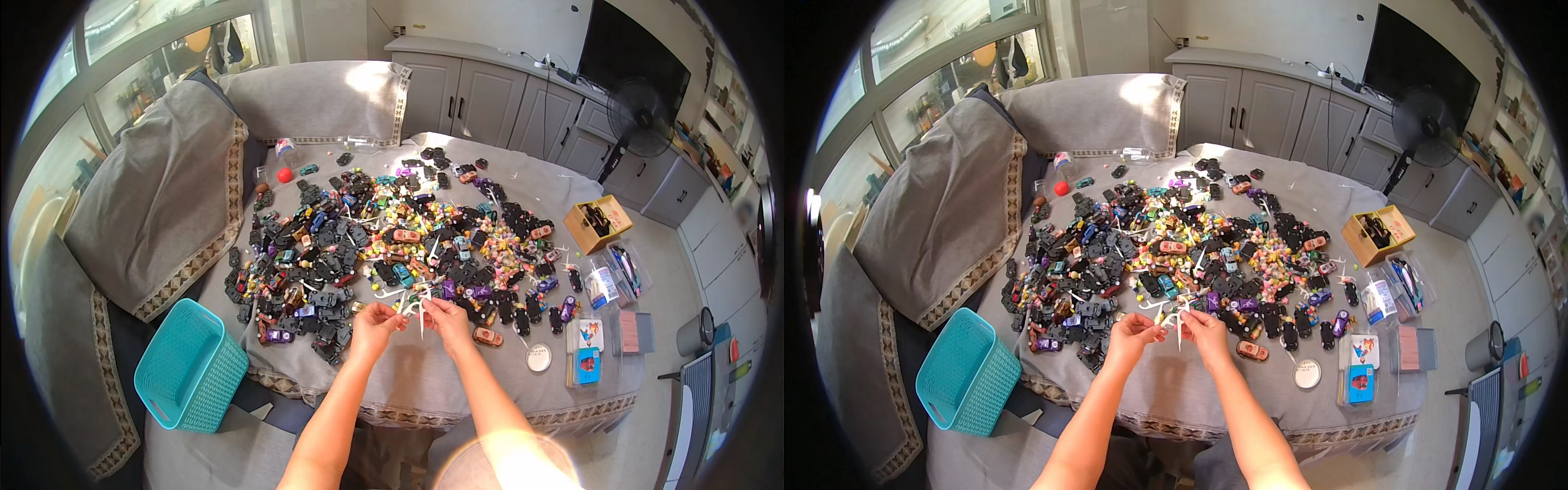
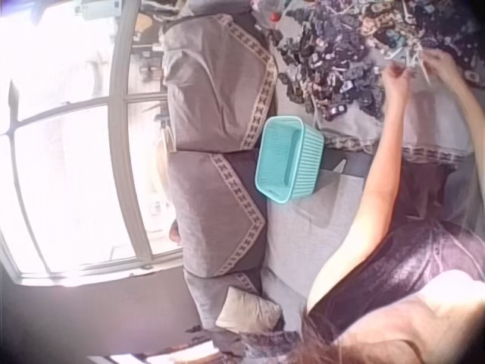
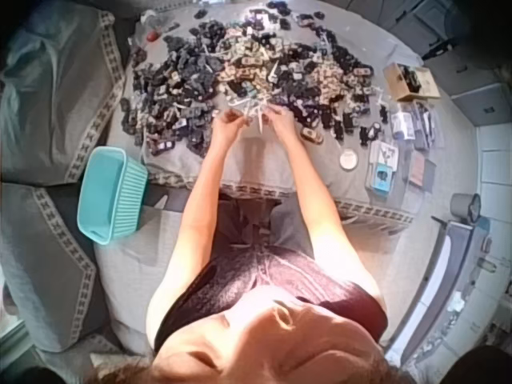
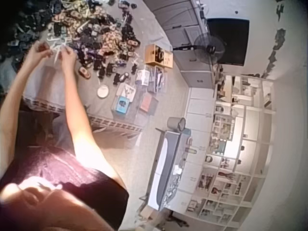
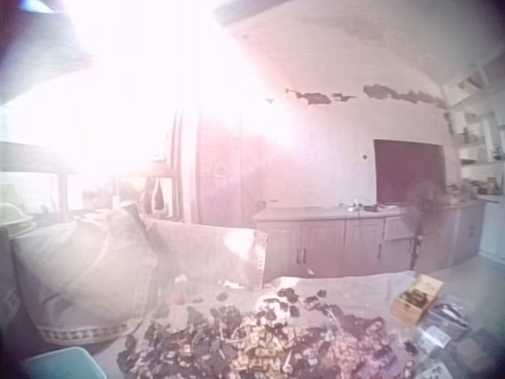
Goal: The person sorts a large pile of Lego pieces on a sofa, picking up white plastic connectors and small Lego bricks. They place the connectors into a blue basket and organize the bricks into a wooden box.
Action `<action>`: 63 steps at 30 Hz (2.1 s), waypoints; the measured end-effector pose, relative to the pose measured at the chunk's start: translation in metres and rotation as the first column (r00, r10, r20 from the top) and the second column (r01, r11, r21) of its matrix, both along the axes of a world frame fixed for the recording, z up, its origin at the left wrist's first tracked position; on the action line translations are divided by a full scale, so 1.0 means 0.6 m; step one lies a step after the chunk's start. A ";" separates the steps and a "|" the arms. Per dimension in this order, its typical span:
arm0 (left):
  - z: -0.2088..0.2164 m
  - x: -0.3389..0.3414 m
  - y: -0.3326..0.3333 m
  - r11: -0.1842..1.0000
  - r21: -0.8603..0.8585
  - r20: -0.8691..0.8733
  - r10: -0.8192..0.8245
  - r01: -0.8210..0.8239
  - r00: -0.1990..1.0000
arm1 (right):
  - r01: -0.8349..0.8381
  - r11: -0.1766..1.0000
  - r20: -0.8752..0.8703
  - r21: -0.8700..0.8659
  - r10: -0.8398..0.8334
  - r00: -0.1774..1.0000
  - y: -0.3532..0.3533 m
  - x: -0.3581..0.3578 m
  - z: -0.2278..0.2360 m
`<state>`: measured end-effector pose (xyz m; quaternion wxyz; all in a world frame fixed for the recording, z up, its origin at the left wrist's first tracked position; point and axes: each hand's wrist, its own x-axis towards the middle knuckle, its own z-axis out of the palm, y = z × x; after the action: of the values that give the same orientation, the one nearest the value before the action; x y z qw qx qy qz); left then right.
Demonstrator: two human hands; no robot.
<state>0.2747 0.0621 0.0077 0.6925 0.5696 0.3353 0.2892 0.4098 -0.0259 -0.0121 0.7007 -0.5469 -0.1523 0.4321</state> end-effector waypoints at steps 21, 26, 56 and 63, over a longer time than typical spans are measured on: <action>0.014 -0.006 -0.008 0.998 -0.028 -0.103 0.049 -0.052 0.993 | 0.103 0.995 0.198 -0.018 -0.097 0.975 0.001 -0.007 0.008; 0.008 -0.018 0.001 0.967 0.249 -0.211 0.109 -0.054 0.971 | 0.128 0.992 0.263 -0.003 -0.122 0.957 0.002 -0.003 0.006; -0.006 -0.001 -0.038 0.999 -0.029 -0.039 -0.046 0.045 0.998 | 0.039 0.999 0.419 0.035 -0.051 0.906 0.011 -0.041 -0.002; -0.030 0.003 -0.032 0.997 -0.004 0.058 0.083 -0.083 0.995 | 0.047 0.995 0.507 0.091 -0.087 0.858 0.012 -0.059 0.008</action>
<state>0.2764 0.0429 -0.0101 0.6899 0.5458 0.3387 0.3336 0.3747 -0.0186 -0.0072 0.6700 -0.6200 -0.3292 0.2415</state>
